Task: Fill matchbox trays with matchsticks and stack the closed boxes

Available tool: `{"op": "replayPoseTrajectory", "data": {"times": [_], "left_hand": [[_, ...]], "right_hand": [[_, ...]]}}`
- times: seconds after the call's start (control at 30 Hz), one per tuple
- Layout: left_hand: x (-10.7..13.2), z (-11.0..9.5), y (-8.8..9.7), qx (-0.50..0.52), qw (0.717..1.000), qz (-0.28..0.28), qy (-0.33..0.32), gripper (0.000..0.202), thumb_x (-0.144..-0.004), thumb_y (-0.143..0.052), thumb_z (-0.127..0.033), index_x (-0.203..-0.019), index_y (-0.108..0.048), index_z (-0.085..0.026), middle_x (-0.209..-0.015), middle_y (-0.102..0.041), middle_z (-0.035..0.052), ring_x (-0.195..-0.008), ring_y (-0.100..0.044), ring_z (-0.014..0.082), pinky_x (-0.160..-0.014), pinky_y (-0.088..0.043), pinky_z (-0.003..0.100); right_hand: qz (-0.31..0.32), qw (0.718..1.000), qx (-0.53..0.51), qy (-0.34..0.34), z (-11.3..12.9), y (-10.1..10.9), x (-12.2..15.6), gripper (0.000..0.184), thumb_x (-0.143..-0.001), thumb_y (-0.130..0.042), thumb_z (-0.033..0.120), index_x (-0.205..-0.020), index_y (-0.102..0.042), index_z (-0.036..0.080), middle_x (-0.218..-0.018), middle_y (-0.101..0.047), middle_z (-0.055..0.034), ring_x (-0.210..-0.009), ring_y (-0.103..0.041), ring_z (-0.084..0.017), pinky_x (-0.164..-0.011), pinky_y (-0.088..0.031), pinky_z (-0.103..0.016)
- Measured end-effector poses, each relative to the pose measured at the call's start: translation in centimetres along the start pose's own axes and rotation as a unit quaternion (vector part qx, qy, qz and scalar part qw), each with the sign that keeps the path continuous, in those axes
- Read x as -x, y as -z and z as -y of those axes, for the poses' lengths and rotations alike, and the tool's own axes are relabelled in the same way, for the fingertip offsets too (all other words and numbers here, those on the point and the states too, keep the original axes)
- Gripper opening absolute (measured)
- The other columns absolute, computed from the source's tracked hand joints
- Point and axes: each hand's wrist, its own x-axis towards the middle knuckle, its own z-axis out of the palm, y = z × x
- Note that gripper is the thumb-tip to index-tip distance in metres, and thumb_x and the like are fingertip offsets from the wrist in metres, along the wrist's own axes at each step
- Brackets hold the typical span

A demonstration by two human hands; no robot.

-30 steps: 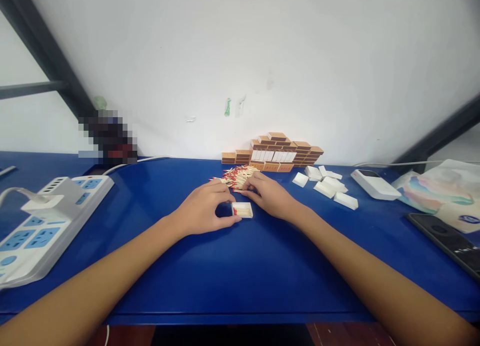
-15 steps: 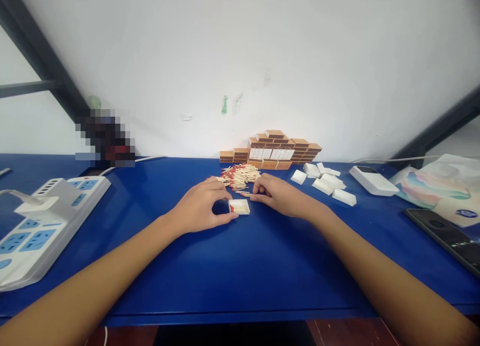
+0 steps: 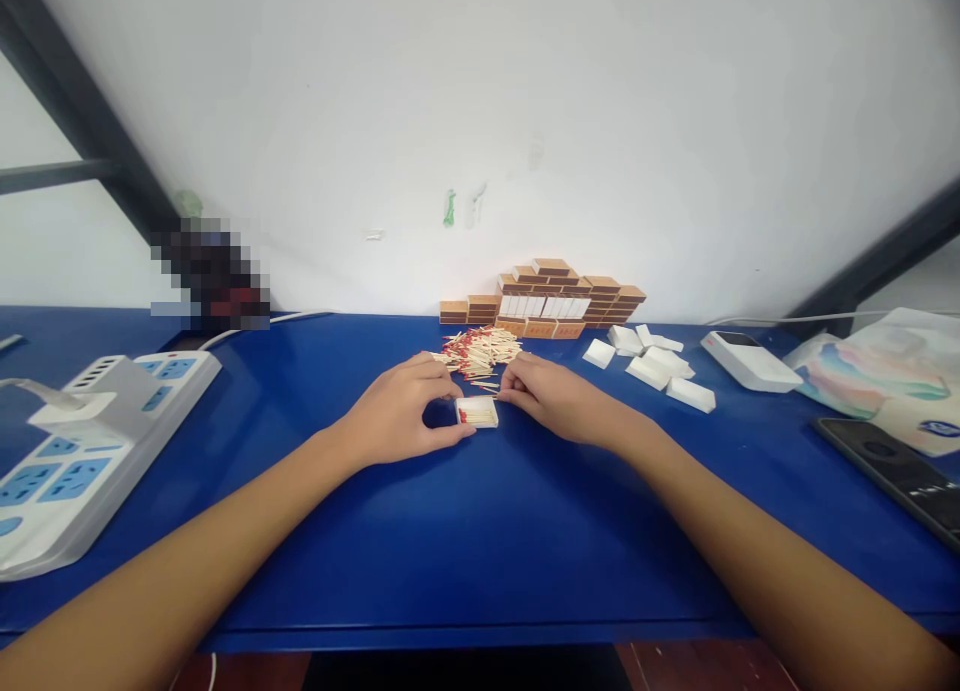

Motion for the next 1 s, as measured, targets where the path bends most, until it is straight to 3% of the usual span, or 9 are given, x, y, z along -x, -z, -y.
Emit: {"op": "replayPoseTrajectory", "data": {"times": [0.3,0.47,0.63,0.8,1.0], "left_hand": [[0.0,-0.9,0.1,-0.024,0.999,0.008,-0.044,0.031,-0.092,-0.073,-0.047,-0.102,-0.076,-0.018,-0.093,-0.07,0.0058,-0.092,-0.065,0.0229,-0.088,-0.053,0.04],[0.0,-0.9,0.1,-0.015,0.999,0.018,-0.029,0.03,-0.091,-0.074,-0.047,-0.101,-0.076,-0.018,-0.092,-0.07,0.0053,-0.089,-0.065,0.0226,-0.083,-0.053,0.039],[0.0,-0.5,0.0,-0.01,1.0,0.013,-0.006,0.029,-0.091,-0.074,-0.048,-0.099,-0.076,-0.02,-0.091,-0.071,0.0055,-0.09,-0.064,0.0229,-0.084,-0.053,0.039],[-0.1,-0.3,-0.1,-0.011,1.0,-0.003,0.004,0.028,-0.09,-0.076,-0.047,-0.099,-0.076,-0.021,-0.089,-0.071,0.005,-0.089,-0.064,0.0225,-0.087,-0.053,0.039],[-0.1,-0.4,-0.2,0.001,1.0,-0.011,-0.008,0.03,-0.09,-0.076,-0.048,-0.096,-0.075,-0.018,-0.089,-0.07,0.0047,-0.088,-0.064,0.0216,-0.085,-0.053,0.038]], "right_hand": [[-0.014,0.999,-0.007,0.049,-0.4,-0.5,-0.2,0.006,-0.101,-0.061,0.027,-0.102,-0.061,0.021,-0.103,-0.061,-0.0064,-0.088,-0.057,-0.02,-0.077,-0.044,-0.032],[-0.001,0.999,0.008,0.037,-0.2,-1.0,-0.6,0.013,-0.103,-0.057,0.023,-0.091,-0.06,0.02,-0.097,-0.061,-0.0063,-0.085,-0.058,-0.02,-0.076,-0.044,-0.032],[-0.006,1.0,0.013,0.025,0.1,-0.6,-0.3,0.012,-0.104,-0.054,0.022,-0.093,-0.059,0.021,-0.101,-0.063,-0.008,-0.087,-0.061,-0.021,-0.076,-0.046,-0.032],[-0.017,0.999,-0.009,0.045,1.2,-0.1,0.6,0.011,-0.104,-0.053,0.022,-0.096,-0.06,0.021,-0.102,-0.063,-0.0072,-0.087,-0.061,-0.02,-0.076,-0.046,-0.032],[-0.003,0.998,0.032,0.055,2.7,-1.3,1.0,0.01,-0.105,-0.052,0.022,-0.099,-0.06,0.02,-0.106,-0.064,-0.0084,-0.086,-0.061,-0.02,-0.071,-0.042,-0.032]]}}
